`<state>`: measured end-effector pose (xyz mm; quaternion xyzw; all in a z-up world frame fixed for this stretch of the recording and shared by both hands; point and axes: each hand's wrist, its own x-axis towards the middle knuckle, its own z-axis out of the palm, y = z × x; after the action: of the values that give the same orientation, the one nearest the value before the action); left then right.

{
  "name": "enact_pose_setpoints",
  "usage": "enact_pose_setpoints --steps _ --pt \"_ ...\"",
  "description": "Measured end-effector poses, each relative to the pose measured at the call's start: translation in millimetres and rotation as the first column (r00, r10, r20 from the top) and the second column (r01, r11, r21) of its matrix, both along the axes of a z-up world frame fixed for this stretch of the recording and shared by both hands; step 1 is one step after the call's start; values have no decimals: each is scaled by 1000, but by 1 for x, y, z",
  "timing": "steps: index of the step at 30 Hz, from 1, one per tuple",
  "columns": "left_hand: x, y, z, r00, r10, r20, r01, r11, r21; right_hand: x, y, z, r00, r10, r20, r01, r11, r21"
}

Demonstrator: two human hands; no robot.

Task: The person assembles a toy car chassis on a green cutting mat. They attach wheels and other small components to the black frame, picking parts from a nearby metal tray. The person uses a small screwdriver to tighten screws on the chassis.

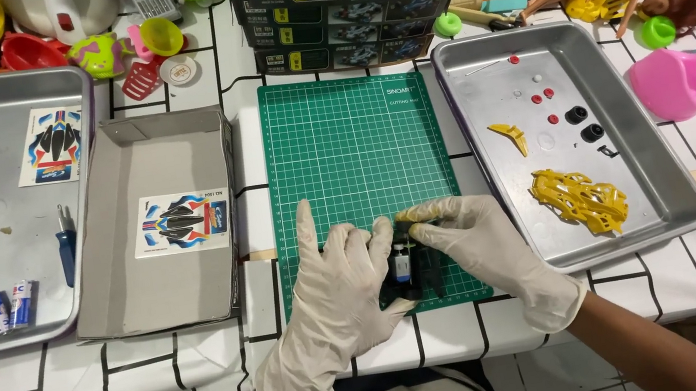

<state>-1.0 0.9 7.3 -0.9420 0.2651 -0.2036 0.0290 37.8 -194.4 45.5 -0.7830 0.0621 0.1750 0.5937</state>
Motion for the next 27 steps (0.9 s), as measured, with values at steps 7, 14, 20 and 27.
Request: enact_pose_setpoints --steps 7,14,20,27 --pt "1 -1 -2 1000 -9 24 9 1000 -11 -2 -3 -3 999 32 7 -32 999 -24" --pt "-1 -1 0 998 31 -51 -30 999 19 -4 -3 -17 997 14 72 -12 1000 -21" --pt "-5 5 5 984 38 -176 -27 997 66 -8 -17 -7 807 417 419 -339 907 -249" --pt "-9 10 15 987 54 -149 -42 996 82 -3 -21 -40 253 760 599 -215 648 -731"
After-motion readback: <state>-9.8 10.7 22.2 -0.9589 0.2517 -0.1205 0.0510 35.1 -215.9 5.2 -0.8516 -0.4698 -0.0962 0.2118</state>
